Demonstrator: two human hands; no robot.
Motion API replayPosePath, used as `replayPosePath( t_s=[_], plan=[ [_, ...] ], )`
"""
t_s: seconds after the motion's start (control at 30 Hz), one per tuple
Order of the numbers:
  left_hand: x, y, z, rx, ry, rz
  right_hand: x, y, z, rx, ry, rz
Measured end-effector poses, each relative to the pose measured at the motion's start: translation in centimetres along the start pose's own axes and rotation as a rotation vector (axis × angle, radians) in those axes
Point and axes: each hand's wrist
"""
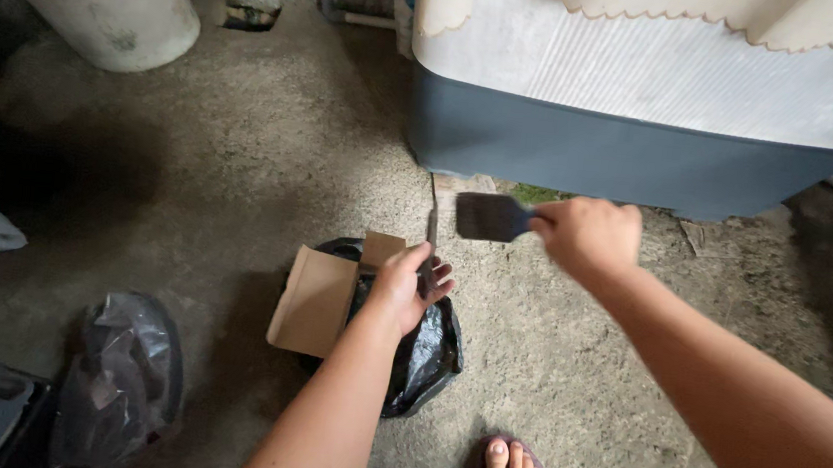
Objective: The person unpacks brake pads from a plastic bag and a cardboard box. They then use a paintbrush to clean dust and debris off each brake pad individually, holding them in one hand while brushing with the other.
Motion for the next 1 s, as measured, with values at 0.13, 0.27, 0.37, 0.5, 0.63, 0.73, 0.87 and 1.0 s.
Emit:
replayPosePath(
  t_s=[0.13,0.27,0.37,0.5,0.63,0.73,0.87,1.0],
  plan=[
    [0.0,-0.2,0.1,0.045,0.016,-0.056,0.3,0.3,0.5,0.066,0.153,-0.021],
    [0.0,-0.1,-0.1,0.141,0.023,-0.012,-0.1,0.2,1.2,0.089,0.082,-0.019],
    [-0.1,0.1,0.3,0.114,-0.068,-0.007,-0.9,0.1,0.9,0.091,0.084,0.006],
    [0.3,0.5,-0.1,0.156,0.117,0.086,-0.6,-0.5,-0.4,-0.019,0.130,-0.062],
    [0.4,0.6,-0.4,0.364,0.430,0.150,-1.3,-0.3,-0.7,0.031,-0.001,-0.173],
    [0.0,0.8,-0.8,0.424,0.544,0.182,-1.7,-0.4,-0.5,0.043,-0.097,-0.091],
    [0.4,0.8,-1.5,0.472,0.591,0.180,-1.1,-0.9,-0.7,-0.010,0.089,-0.135],
    [0.7,0.2,-1.5,0.531,0.629,0.201,-0.7,-0.4,-0.3,-0.014,-0.077,-0.102]
  ],
)
Point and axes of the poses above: each hand's wrist, its own y-axis towards the middle knuckle, its own x-axis out of the palm, z = x × y, and after that the axes turned 14 degrees about z, right-handed
